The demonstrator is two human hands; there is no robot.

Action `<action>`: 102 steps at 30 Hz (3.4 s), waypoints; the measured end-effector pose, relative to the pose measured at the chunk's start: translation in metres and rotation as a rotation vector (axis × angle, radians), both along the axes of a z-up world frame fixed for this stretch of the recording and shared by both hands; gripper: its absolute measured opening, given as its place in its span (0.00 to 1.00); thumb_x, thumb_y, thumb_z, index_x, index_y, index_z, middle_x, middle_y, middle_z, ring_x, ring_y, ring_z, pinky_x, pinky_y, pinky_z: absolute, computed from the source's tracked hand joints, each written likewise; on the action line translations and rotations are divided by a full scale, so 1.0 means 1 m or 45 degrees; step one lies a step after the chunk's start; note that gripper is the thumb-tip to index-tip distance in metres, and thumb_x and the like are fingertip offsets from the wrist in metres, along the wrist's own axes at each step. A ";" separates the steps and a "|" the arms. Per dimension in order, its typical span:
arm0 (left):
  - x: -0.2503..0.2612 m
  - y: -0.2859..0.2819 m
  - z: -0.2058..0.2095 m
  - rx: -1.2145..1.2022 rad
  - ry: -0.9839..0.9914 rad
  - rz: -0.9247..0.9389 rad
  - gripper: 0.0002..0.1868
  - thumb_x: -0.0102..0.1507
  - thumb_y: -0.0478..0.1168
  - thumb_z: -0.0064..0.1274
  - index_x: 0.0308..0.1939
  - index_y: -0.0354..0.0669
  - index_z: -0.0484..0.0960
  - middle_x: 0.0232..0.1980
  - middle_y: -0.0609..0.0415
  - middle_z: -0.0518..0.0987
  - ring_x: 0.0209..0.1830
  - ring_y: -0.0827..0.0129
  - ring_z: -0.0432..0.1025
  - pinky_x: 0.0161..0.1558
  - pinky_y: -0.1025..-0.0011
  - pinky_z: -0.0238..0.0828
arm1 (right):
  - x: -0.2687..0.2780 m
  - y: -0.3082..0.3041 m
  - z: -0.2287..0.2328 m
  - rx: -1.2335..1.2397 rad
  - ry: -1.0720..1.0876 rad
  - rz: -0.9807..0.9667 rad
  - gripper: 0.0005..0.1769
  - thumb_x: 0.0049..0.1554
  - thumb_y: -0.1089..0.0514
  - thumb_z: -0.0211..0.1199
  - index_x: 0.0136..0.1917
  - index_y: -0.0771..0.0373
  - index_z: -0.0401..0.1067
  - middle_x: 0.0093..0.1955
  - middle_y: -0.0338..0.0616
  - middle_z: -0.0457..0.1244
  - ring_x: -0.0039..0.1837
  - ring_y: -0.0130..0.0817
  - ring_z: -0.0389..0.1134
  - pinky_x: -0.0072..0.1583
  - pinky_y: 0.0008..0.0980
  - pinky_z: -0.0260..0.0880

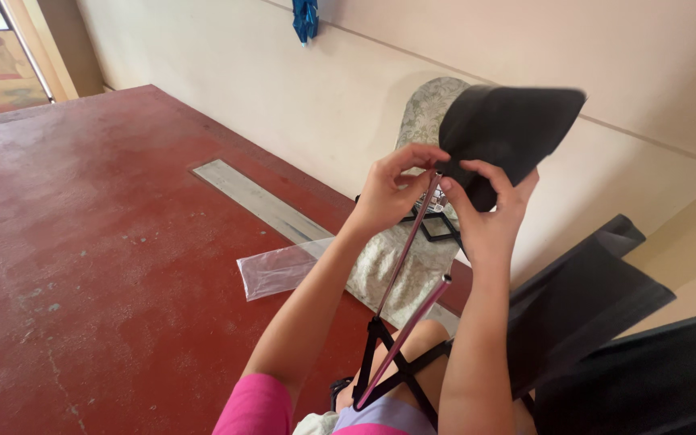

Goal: The person assembles a metal frame structure by attaching black fabric panels to the metal poles. They slide the fabric sleeves over the poles and secure them using small metal clips or fasteners.

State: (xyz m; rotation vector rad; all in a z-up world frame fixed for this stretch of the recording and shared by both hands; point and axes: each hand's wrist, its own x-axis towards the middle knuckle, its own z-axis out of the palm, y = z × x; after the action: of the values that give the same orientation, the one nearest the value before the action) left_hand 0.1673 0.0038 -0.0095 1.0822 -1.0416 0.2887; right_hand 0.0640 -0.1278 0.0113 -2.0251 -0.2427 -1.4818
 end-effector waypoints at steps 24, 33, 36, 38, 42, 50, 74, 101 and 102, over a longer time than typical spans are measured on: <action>-0.019 0.020 0.005 0.023 -0.097 0.197 0.10 0.66 0.24 0.52 0.49 0.40 0.78 0.47 0.58 0.81 0.51 0.73 0.78 0.51 0.72 0.80 | 0.004 0.040 -0.010 -0.252 -0.285 -0.106 0.09 0.64 0.70 0.66 0.58 0.66 0.77 0.64 0.54 0.62 0.62 0.49 0.70 0.60 0.40 0.72; -0.042 -0.025 -0.026 -0.430 0.394 -0.022 0.05 0.73 0.28 0.47 0.52 0.37 0.73 0.47 0.53 0.78 0.45 0.75 0.72 0.44 0.77 0.72 | 0.005 0.047 -0.017 -0.167 -0.339 -0.164 0.07 0.64 0.69 0.67 0.56 0.65 0.77 0.63 0.54 0.62 0.62 0.48 0.70 0.59 0.39 0.72; -0.049 -0.053 -0.038 -0.747 0.302 0.025 0.06 0.76 0.34 0.45 0.57 0.39 0.69 0.52 0.57 0.75 0.51 0.79 0.71 0.56 0.78 0.72 | 0.006 0.046 -0.019 -0.140 -0.352 -0.195 0.07 0.64 0.69 0.68 0.56 0.64 0.78 0.63 0.53 0.62 0.62 0.49 0.69 0.60 0.39 0.72; -0.048 -0.058 -0.044 -0.689 0.375 -0.014 0.07 0.75 0.35 0.47 0.55 0.37 0.71 0.51 0.57 0.76 0.50 0.78 0.72 0.52 0.78 0.72 | 0.005 0.042 -0.019 -0.147 -0.376 -0.205 0.08 0.64 0.69 0.68 0.56 0.63 0.78 0.64 0.53 0.62 0.63 0.49 0.69 0.61 0.40 0.72; -0.052 -0.063 -0.041 -0.675 0.437 -0.178 0.11 0.73 0.37 0.51 0.57 0.36 0.73 0.49 0.56 0.77 0.48 0.78 0.72 0.47 0.77 0.73 | 0.002 0.031 -0.019 -0.129 -0.386 -0.234 0.07 0.63 0.69 0.68 0.55 0.63 0.79 0.61 0.53 0.63 0.61 0.48 0.70 0.60 0.40 0.72; -0.065 -0.070 -0.029 -0.558 0.364 -0.200 0.11 0.74 0.36 0.51 0.57 0.34 0.79 0.51 0.56 0.77 0.46 0.77 0.73 0.43 0.77 0.74 | -0.004 0.010 -0.016 -0.068 -0.454 -0.259 0.06 0.63 0.70 0.69 0.53 0.64 0.79 0.61 0.52 0.63 0.60 0.46 0.71 0.59 0.40 0.73; -0.066 -0.062 -0.020 -0.466 0.361 -0.131 0.10 0.71 0.36 0.55 0.53 0.34 0.83 0.51 0.56 0.77 0.44 0.74 0.77 0.42 0.75 0.80 | -0.007 0.002 -0.019 -0.200 -0.458 -0.313 0.08 0.64 0.71 0.70 0.55 0.63 0.80 0.60 0.51 0.63 0.60 0.44 0.71 0.57 0.38 0.73; -0.050 -0.063 -0.023 -0.405 0.420 -0.150 0.08 0.70 0.35 0.54 0.52 0.36 0.78 0.45 0.55 0.80 0.43 0.77 0.76 0.41 0.75 0.79 | 0.001 0.014 -0.032 0.061 -0.405 -0.193 0.08 0.61 0.71 0.69 0.54 0.63 0.79 0.54 0.48 0.66 0.53 0.39 0.72 0.53 0.35 0.73; -0.051 -0.062 -0.022 -0.400 0.405 -0.142 0.07 0.70 0.35 0.54 0.51 0.36 0.78 0.45 0.56 0.80 0.44 0.77 0.76 0.40 0.75 0.80 | 0.001 0.014 -0.034 0.070 -0.430 -0.195 0.08 0.61 0.71 0.69 0.53 0.64 0.79 0.54 0.48 0.66 0.53 0.39 0.72 0.54 0.35 0.73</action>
State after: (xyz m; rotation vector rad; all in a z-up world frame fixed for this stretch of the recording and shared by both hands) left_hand 0.1166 -0.0582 -0.0314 0.7536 -0.7389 0.1755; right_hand 0.0653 -0.1134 -0.0227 -1.7748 -0.1832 -1.9045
